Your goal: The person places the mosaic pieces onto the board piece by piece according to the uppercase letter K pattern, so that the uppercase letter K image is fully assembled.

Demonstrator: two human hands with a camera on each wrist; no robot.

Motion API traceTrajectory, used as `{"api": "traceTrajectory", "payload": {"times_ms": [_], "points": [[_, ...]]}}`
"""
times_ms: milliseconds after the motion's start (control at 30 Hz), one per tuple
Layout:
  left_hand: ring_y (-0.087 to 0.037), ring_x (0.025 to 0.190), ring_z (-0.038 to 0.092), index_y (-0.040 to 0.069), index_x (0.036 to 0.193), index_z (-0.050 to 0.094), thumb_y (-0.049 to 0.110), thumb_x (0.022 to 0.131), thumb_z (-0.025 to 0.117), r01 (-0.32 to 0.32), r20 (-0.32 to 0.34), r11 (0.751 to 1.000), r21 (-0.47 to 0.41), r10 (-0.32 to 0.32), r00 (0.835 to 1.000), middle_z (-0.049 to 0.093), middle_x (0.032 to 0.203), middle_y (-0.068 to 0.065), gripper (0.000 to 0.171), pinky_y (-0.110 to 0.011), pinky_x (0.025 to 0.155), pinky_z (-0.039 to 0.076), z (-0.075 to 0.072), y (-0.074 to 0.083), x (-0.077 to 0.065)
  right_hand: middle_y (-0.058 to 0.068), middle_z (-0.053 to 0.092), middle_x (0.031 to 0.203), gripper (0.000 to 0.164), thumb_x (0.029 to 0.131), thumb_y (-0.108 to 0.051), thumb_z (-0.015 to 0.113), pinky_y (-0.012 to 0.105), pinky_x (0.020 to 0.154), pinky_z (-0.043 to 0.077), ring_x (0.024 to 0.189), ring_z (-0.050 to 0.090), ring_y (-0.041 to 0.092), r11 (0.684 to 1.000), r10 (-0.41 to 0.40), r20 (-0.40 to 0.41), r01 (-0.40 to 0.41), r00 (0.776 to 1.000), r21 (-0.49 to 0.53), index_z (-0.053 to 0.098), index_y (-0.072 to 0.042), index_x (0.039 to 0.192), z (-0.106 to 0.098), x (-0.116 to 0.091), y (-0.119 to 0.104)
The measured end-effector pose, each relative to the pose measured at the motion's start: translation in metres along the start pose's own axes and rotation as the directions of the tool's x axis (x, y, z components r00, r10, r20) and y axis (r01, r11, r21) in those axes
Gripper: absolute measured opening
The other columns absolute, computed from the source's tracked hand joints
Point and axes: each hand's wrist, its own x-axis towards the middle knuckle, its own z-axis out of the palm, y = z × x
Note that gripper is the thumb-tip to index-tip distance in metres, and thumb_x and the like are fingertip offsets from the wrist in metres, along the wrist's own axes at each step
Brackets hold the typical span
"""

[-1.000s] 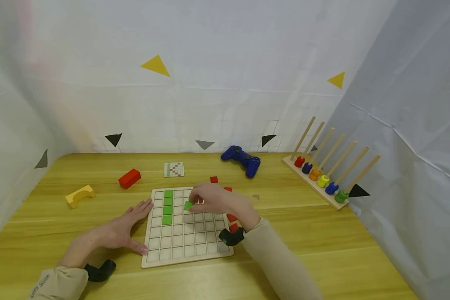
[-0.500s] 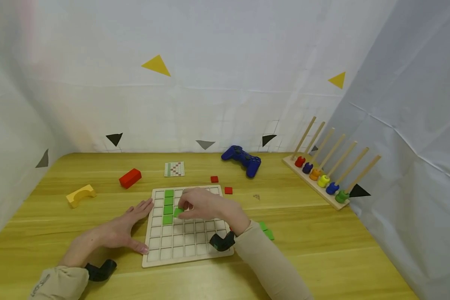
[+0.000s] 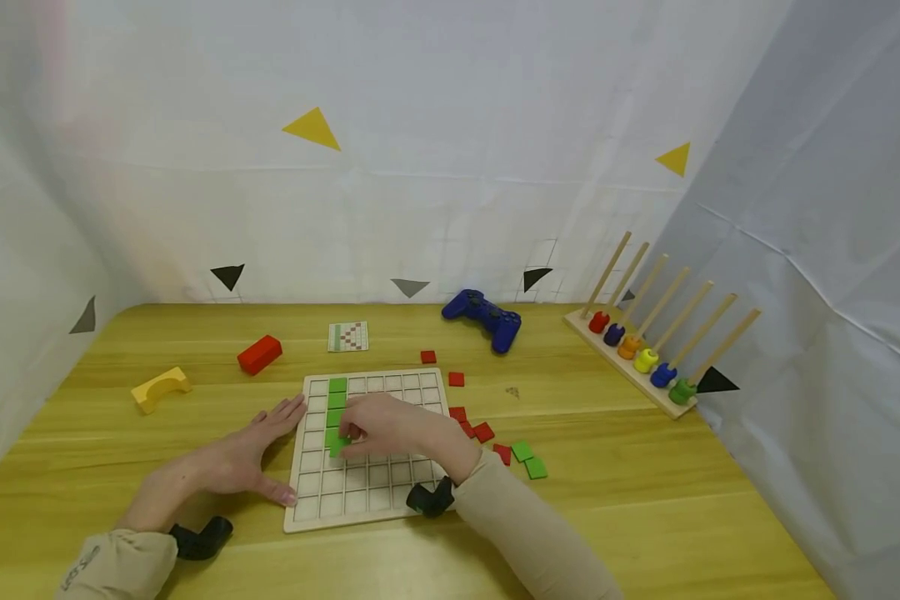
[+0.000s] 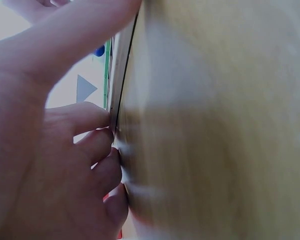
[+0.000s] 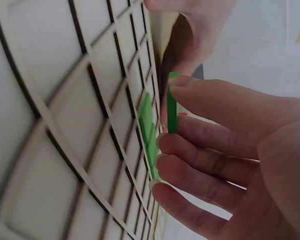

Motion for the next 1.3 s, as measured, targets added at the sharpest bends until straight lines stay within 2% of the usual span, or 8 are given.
{"api": "traceTrajectory", "payload": {"times_ms": [233, 467, 800, 1000, 1200, 1300], "points": [[-0.047, 0.151, -0.005, 0.002, 0.160, 0.012, 0.048, 0.070, 0.086, -0.008, 0.005, 1.000, 0.001, 0.008, 1.000, -0.001, 0.167, -0.020, 0.125, -0.070, 0.116, -0.001, -0.001, 0.001, 0.000, -0.007, 0.064, 0.097, 0.025, 0.095, -0.037, 0.069, 0.013, 0.077, 0.046, 0.082, 0.055, 0.001, 0.992, -0.018, -0.007, 0.017, 1.000, -0.125, 0.071, -0.015, 0.108, 0.012, 0.007, -0.006], [-0.046, 0.152, -0.004, 0.003, 0.160, 0.011, 0.049, 0.070, 0.086, 0.008, 0.006, 1.000, 0.012, -0.008, 1.000, -0.001, 0.168, -0.019, 0.126, -0.069, 0.117, 0.000, -0.001, -0.001, 0.001, -0.008, 0.062, 0.095, 0.023, 0.094, -0.035, 0.071, 0.014, 0.078, 0.047, 0.082, 0.054, 0.003, 0.985, -0.020, -0.040, 0.013, 0.999, -0.171, 0.070, -0.017, 0.107, 0.018, 0.009, -0.010], [-0.046, 0.152, -0.004, 0.002, 0.160, 0.011, 0.049, 0.070, 0.086, -0.001, 0.005, 1.000, 0.018, 0.001, 1.000, -0.001, 0.168, -0.019, 0.126, -0.069, 0.117, 0.000, -0.001, -0.001, 0.000, -0.009, 0.062, 0.096, 0.022, 0.094, -0.034, 0.071, 0.013, 0.076, 0.045, 0.082, 0.054, 0.001, 0.986, -0.048, -0.050, 0.039, 0.998, -0.161, 0.073, -0.019, 0.109, 0.017, 0.008, -0.010], [-0.046, 0.152, -0.004, 0.002, 0.160, 0.011, 0.049, 0.070, 0.086, 0.000, 0.001, 1.000, 0.017, 0.000, 1.000, -0.001, 0.168, -0.020, 0.127, -0.069, 0.117, -0.001, -0.001, -0.001, 0.001, -0.009, 0.063, 0.091, 0.020, 0.093, -0.030, 0.072, 0.011, 0.072, 0.043, 0.077, 0.052, 0.000, 0.993, -0.042, -0.041, 0.038, 0.998, -0.112, 0.073, -0.017, 0.109, 0.016, 0.010, -0.009], [-0.047, 0.152, -0.003, 0.002, 0.160, 0.012, 0.051, 0.069, 0.086, 0.005, -0.001, 1.000, 0.026, -0.005, 1.000, -0.001, 0.167, -0.020, 0.127, -0.069, 0.117, 0.000, -0.001, 0.000, 0.001, -0.010, 0.060, 0.088, 0.021, 0.091, -0.034, 0.074, 0.012, 0.069, 0.042, 0.076, 0.050, 0.001, 0.994, -0.036, -0.040, 0.031, 0.999, -0.107, 0.074, -0.018, 0.104, 0.016, 0.008, -0.009], [-0.047, 0.152, -0.003, 0.002, 0.160, 0.012, 0.050, 0.070, 0.086, 0.004, 0.002, 1.000, 0.020, -0.004, 1.000, -0.001, 0.167, -0.020, 0.126, -0.069, 0.117, 0.000, 0.000, 0.000, 0.001, -0.010, 0.060, 0.088, 0.024, 0.090, -0.036, 0.075, 0.011, 0.069, 0.042, 0.076, 0.050, 0.000, 0.994, -0.033, -0.040, 0.029, 0.999, -0.101, 0.074, -0.018, 0.107, 0.016, 0.009, -0.009]]}}
